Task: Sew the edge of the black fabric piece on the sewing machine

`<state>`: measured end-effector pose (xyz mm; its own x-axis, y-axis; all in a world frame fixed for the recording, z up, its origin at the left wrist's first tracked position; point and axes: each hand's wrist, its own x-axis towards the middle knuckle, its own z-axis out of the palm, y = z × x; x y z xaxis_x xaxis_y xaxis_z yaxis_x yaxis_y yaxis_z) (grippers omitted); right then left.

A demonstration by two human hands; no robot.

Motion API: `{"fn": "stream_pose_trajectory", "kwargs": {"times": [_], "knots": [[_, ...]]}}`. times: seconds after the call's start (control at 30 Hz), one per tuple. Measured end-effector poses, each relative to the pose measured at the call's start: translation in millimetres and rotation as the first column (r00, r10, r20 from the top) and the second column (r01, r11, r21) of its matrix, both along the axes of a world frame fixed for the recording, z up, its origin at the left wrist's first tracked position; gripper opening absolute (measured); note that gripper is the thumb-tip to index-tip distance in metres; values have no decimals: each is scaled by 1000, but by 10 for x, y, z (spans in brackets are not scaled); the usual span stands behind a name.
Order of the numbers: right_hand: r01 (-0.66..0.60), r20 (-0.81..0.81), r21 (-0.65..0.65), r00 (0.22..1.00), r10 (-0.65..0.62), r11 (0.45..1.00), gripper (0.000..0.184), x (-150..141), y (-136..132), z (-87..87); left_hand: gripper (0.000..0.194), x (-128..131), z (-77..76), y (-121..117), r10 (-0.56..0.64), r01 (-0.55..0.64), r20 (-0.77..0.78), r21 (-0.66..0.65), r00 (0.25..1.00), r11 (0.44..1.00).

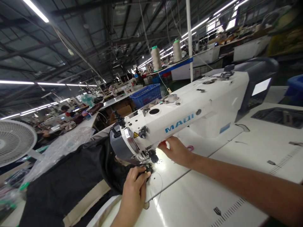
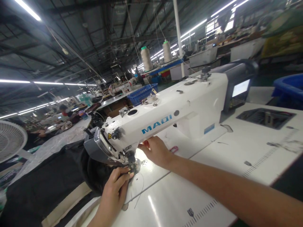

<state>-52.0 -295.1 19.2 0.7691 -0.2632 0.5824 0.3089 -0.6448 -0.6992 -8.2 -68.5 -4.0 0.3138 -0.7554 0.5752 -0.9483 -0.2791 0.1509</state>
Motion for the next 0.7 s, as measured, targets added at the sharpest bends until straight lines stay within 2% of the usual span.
{"fn": "stream_pose_trajectory", "kwargs": {"times": [0.33, 0.37, 0.43, 0.47, 0.53, 0.6, 0.63, 0.67, 0.7], "knots": [[-54, 19, 52, 998, 53, 997, 19, -75, 12, -48, 25, -15, 13, -7, 9, -9, -12, -21, 1000, 1000], [-90, 33, 11, 995, 90, 996, 18, -107, 28, -57, 24, -19, 12, -8, 15, -16, -21, -26, 1000, 1000], [-184, 56, -181, 979, 197, 966, 15, -165, 74, -88, 22, -25, 11, -10, 24, -25, -39, -29, 999, 999], [-222, 51, -310, 967, 249, 925, 14, -185, 100, -111, 21, -27, 10, -12, 24, -25, -43, -30, 999, 999], [-260, -3, -541, 952, 307, 800, 13, -204, 152, -162, 20, -28, 10, -17, 17, -19, -41, -31, 999, 999], [-274, -64, -654, 949, 309, 705, 15, -197, 186, -205, 19, -25, 10, -23, 18, -19, -34, -34, 999, 999], [-280, -81, -675, 948, 309, 683, 17, -189, 193, -218, 19, -23, 9, -25, 19, -21, -30, -37, 999, 999], [-280, -80, -665, 948, 307, 692, 20, -181, 192, -223, 19, -22, 9, -28, 23, -24, -28, -37, 999, 999], [-272, -61, -620, 952, 301, 736, 22, -176, 184, -219, 19, -20, 8, -30, 26, -27, -27, -35, 999, 999]]}}
